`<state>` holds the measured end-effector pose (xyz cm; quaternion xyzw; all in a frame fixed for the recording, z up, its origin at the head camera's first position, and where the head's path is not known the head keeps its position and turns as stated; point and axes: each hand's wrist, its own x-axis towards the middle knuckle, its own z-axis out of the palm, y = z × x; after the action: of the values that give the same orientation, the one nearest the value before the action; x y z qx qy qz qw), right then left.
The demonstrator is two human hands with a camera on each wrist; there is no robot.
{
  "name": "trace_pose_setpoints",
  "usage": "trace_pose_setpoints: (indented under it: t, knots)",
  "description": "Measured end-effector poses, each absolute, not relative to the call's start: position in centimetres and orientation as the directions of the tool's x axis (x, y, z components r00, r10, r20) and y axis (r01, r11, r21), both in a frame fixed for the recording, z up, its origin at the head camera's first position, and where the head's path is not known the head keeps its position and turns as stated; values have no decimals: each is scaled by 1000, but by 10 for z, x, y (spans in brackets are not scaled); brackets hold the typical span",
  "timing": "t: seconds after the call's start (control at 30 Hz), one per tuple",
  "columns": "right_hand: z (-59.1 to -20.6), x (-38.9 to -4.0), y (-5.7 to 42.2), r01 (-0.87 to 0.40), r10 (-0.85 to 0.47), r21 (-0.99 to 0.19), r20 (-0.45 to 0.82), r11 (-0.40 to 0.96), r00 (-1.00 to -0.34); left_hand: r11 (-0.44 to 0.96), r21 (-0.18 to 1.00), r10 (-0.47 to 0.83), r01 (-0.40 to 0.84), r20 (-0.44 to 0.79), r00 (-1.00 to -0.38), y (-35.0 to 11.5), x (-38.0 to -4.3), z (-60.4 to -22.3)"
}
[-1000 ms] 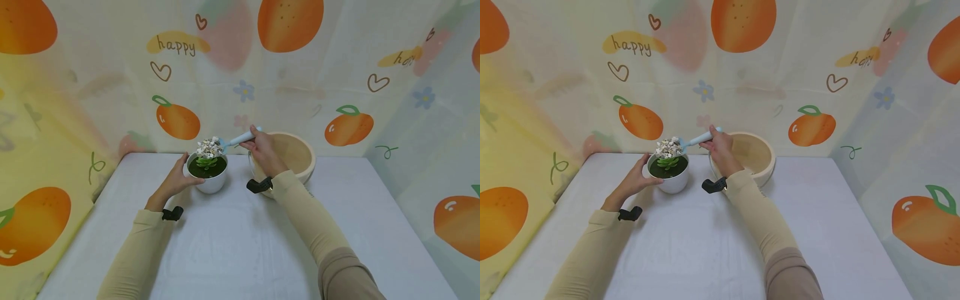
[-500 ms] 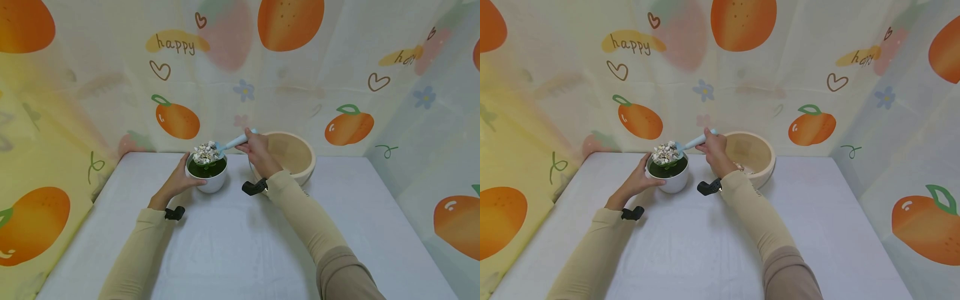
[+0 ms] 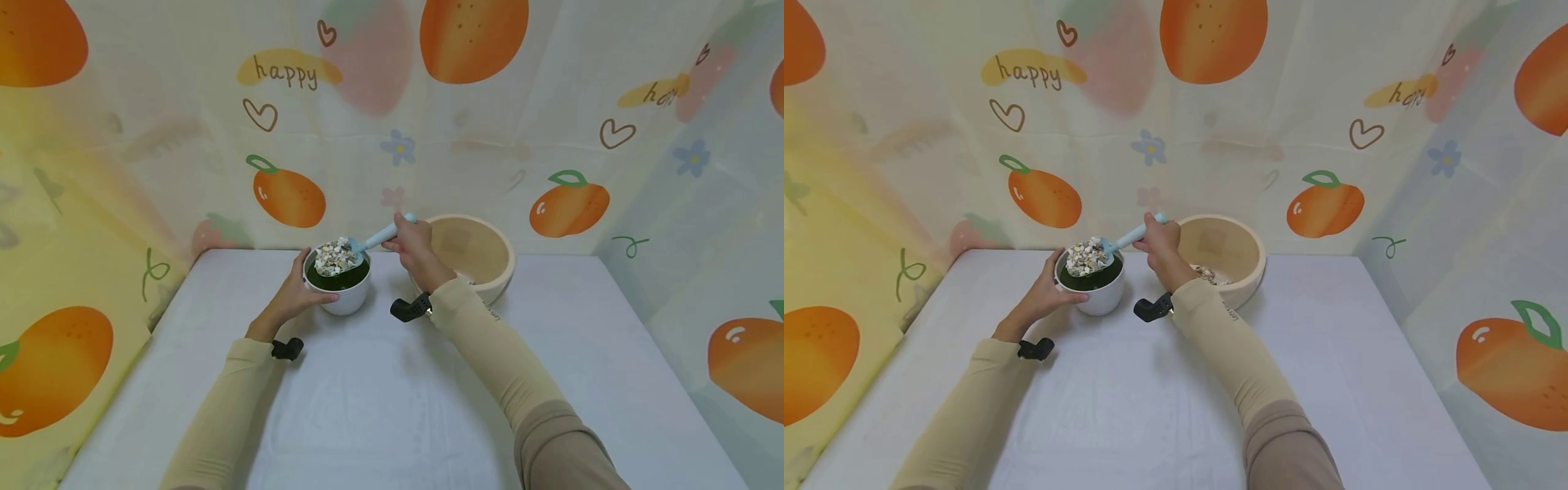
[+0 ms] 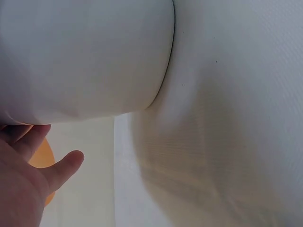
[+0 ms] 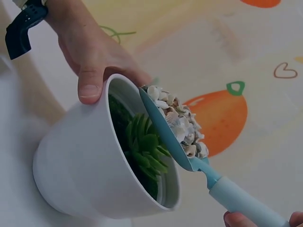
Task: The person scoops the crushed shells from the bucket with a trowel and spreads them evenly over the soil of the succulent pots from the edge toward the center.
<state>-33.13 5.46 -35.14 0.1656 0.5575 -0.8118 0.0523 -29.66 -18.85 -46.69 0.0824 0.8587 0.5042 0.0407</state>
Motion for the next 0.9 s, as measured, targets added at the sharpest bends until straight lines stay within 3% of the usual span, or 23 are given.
trace_pose_setpoints:
  t: [0.9]
  knots:
    - [-354,-324,41,184,181,-967,-215,-173,-960,484,870,161,90,12,-987,-187,-298,-468]
